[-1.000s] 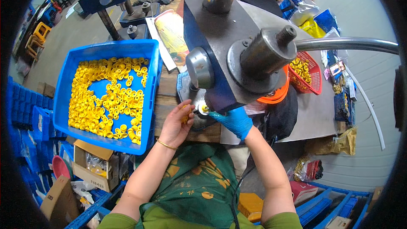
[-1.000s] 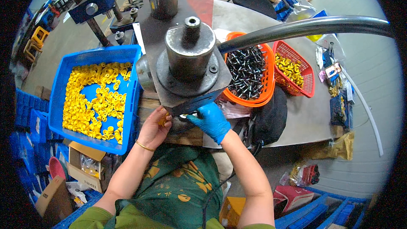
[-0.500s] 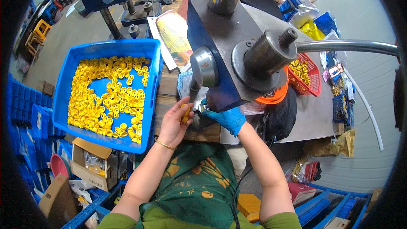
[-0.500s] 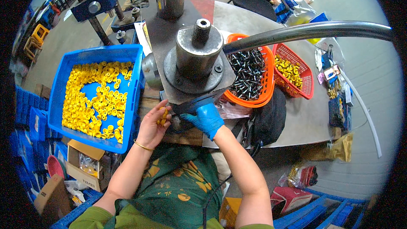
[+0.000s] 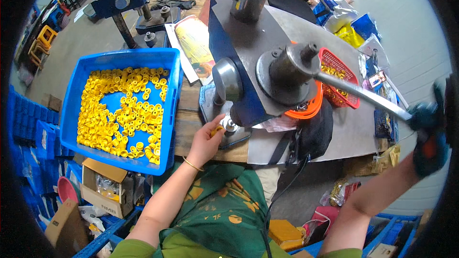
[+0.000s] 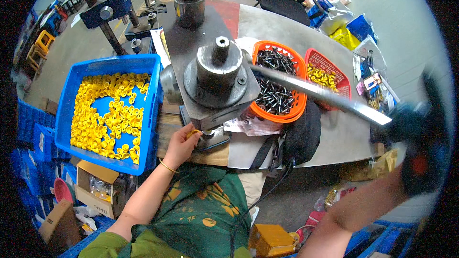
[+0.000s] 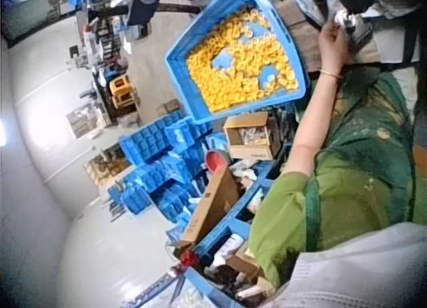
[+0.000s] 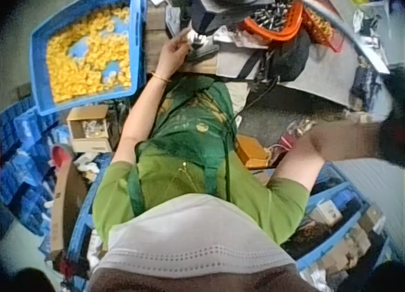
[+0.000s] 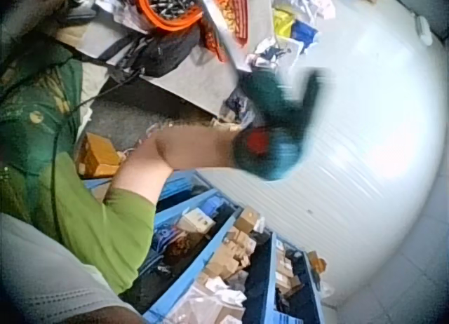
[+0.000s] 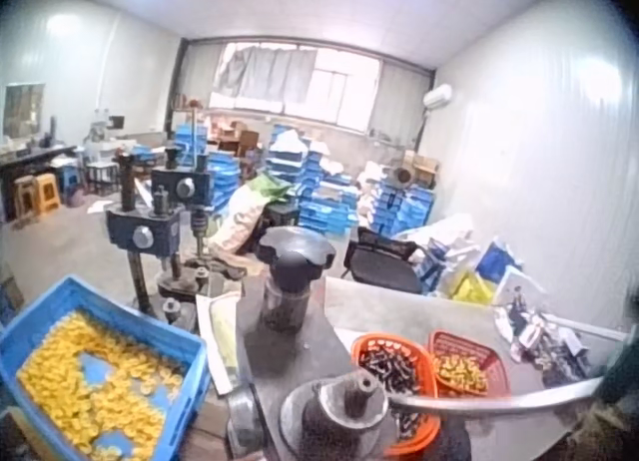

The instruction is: The person takes plastic caps from a bin, fits them onto metal components in a manual press machine, presses the machine lever, and removes the assembled pieces.

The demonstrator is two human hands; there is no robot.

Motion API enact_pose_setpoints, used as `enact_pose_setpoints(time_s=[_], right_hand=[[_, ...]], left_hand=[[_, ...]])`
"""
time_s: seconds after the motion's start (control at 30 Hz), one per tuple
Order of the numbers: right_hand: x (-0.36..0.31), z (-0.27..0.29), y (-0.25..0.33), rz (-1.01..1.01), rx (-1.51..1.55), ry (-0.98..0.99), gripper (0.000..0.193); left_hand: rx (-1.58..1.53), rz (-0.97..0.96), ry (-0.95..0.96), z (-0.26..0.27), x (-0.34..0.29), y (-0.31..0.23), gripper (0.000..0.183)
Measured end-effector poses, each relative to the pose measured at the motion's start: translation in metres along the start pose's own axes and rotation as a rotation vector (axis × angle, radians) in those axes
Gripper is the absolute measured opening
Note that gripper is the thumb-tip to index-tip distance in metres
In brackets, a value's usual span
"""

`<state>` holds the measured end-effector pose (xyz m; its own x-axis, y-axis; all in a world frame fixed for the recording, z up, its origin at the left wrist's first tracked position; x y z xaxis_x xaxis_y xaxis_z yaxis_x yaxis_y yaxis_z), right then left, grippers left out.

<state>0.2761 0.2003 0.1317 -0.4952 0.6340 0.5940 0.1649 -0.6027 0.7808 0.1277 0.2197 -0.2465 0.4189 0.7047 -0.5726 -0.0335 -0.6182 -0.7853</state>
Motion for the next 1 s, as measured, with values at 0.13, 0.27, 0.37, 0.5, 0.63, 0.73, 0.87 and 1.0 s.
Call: enact_pose_setpoints(time_s=[0.13,0.27,0.37,0.5,0.63,0.73,0.87,1.0], right_hand=[[-0.041,-0.021,-0.01,-0.147,-0.192,-0.208,0.049],[-0.13,0.004,0.023,-0.3,-0.398,-0.432,0.049],[-0.16,0.007,0.013,-0.648,-0.55,-0.242,0.071],[-0.247,-0.004,-0.095,-0.858,-0.171,-0.443,0.087],[-0.19,-0.013,-0.05,-0.515,-0.605,-0.356,0.068],[-0.191,0.07,0.009,-0.095,-0.365,-0.824,0.043],[-0.116,0.049,-0.072,0.058,-0.207,-1.082,0.021],[-0.204,-0.04,-0.255,-0.531,-0.649,-0.021,0.019]], left_hand=[[0.552,-0.508,-0.239,-0.008,-0.016,-0.022,0.007],[0.728,-0.623,-0.342,-0.004,-0.013,-0.025,0.028],[0.282,-0.317,-0.253,0.006,-0.002,-0.003,0.024],[-0.328,0.084,0.049,0.0,0.005,0.001,0.023],[-0.502,0.199,0.086,0.004,-0.001,-0.002,0.022],[-0.515,0.21,0.165,-0.01,0.001,-0.01,0.008],[-0.582,0.167,0.129,0.009,0.003,-0.005,0.007],[-0.681,0.197,0.161,-0.003,0.005,-0.014,0.014]])
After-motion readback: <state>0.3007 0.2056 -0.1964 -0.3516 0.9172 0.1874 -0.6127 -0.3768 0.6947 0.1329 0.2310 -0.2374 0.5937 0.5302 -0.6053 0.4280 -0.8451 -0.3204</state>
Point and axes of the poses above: each hand's wrist, its own x-axis towards the middle knuckle, its own z-axis out of the back of the hand, y = z × x, the point moved 5 cm from there along x, towards the middle knuckle, and after that the axes turned 15 degrees about z, right-handed, at the moved point
